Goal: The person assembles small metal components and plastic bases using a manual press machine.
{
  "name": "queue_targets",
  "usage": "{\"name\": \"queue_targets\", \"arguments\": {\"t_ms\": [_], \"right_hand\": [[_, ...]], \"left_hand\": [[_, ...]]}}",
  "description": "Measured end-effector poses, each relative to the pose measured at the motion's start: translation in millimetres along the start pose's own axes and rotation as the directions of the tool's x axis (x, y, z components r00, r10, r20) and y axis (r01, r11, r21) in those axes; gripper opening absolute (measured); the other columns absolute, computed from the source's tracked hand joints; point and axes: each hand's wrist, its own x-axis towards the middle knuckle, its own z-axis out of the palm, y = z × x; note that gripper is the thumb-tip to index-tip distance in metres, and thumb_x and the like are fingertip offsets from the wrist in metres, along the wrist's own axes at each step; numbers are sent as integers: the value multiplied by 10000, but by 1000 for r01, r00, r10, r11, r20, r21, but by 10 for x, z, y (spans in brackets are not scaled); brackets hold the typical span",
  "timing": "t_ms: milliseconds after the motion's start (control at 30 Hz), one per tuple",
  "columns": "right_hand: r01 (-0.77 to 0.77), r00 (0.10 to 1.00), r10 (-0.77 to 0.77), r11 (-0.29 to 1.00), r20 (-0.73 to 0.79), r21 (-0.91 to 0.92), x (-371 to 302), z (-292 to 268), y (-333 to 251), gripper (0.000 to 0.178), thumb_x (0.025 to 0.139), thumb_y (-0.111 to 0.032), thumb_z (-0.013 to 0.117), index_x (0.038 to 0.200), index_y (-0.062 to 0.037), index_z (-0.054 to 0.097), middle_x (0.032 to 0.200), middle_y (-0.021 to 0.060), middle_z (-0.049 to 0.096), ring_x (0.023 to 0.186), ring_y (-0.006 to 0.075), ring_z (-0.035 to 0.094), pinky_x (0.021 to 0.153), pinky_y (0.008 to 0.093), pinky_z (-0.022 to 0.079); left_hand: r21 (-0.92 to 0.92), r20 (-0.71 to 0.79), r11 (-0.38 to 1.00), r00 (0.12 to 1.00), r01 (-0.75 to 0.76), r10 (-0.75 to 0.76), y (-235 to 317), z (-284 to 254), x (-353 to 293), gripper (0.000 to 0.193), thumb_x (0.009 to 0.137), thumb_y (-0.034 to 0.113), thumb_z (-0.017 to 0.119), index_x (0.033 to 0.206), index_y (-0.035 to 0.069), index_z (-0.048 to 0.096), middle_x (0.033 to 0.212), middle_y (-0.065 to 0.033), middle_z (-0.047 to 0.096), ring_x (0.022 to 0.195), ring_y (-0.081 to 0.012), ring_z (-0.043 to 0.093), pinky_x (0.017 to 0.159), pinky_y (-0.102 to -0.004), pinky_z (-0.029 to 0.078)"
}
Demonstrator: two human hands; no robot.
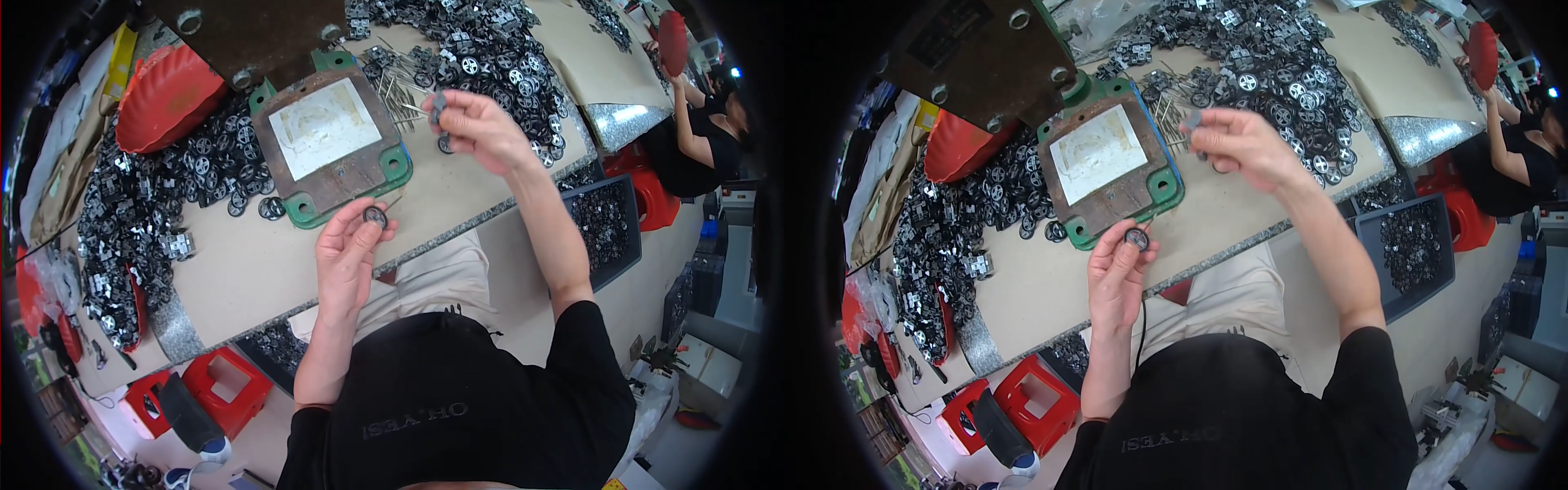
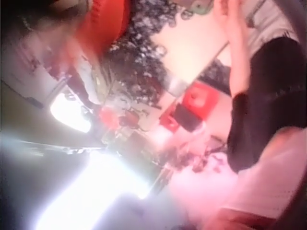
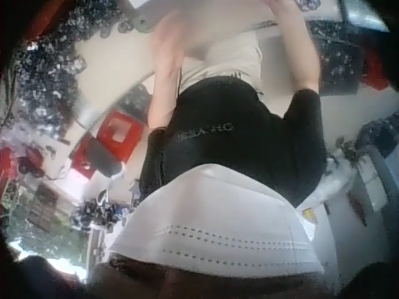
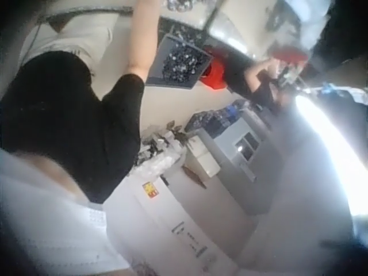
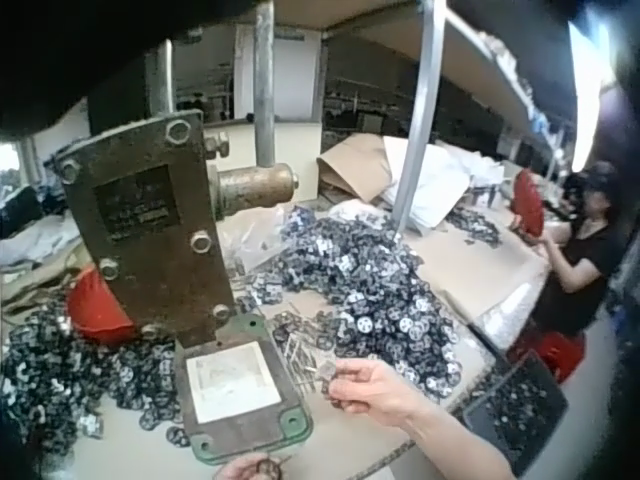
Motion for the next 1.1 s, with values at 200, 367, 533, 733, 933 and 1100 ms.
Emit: {"name": "queue_targets", "arguments": {"t_ms": [200,367,533,733,933,1100], "right_hand": [[-59,998,53,985,38,163,-323,239,261,266,882,-101,558,1123,9,562,780,14,574,513,27,414,445,166,321],[26,1000,-25,989,-4,148,-363,309,341,255,871,-73,569,1108,21,572,760,2,549,534,50,448,460,173,357],[36,999,-41,992,36,121,-365,350,335,255,857,-64,586,1099,15,582,788,14,568,569,50,465,484,179,374],[108,992,-110,994,54,31,-366,362,356,235,854,-68,589,1075,9,584,845,42,588,627,72,510,518,186,408],[192,979,-193,981,69,26,-333,324,416,207,880,-142,567,1034,-4,576,970,91,588,849,133,561,629,241,475],[201,975,-196,979,110,-37,-344,300,401,242,880,-210,574,1017,-11,573,1012,99,573,931,146,541,696,263,481]], "left_hand": [[107,-43,992,996,-71,76,-10,98,-1,297,821,-24,594,1114,-19,543,1002,-102,613,844,-174,618,769,-281,496],[185,-98,979,990,-82,102,-18,106,-22,301,797,-42,618,1092,-24,558,967,-80,614,820,-154,620,743,-260,495],[222,-85,970,989,-104,125,-47,85,-26,295,821,-3,600,1112,-25,553,977,-113,623,824,-191,621,744,-277,498],[184,-105,979,989,-85,106,-35,81,-15,304,788,-43,629,1085,-28,562,927,-76,618,793,-150,621,733,-256,494],[198,-114,976,986,-94,118,-33,65,-14,288,805,-13,619,1087,-28,563,907,-85,626,787,-170,625,727,-263,497],[206,-106,974,987,-94,118,-29,59,-16,281,824,18,609,1096,-27,558,871,-91,634,787,-188,628,725,-268,495]]}}
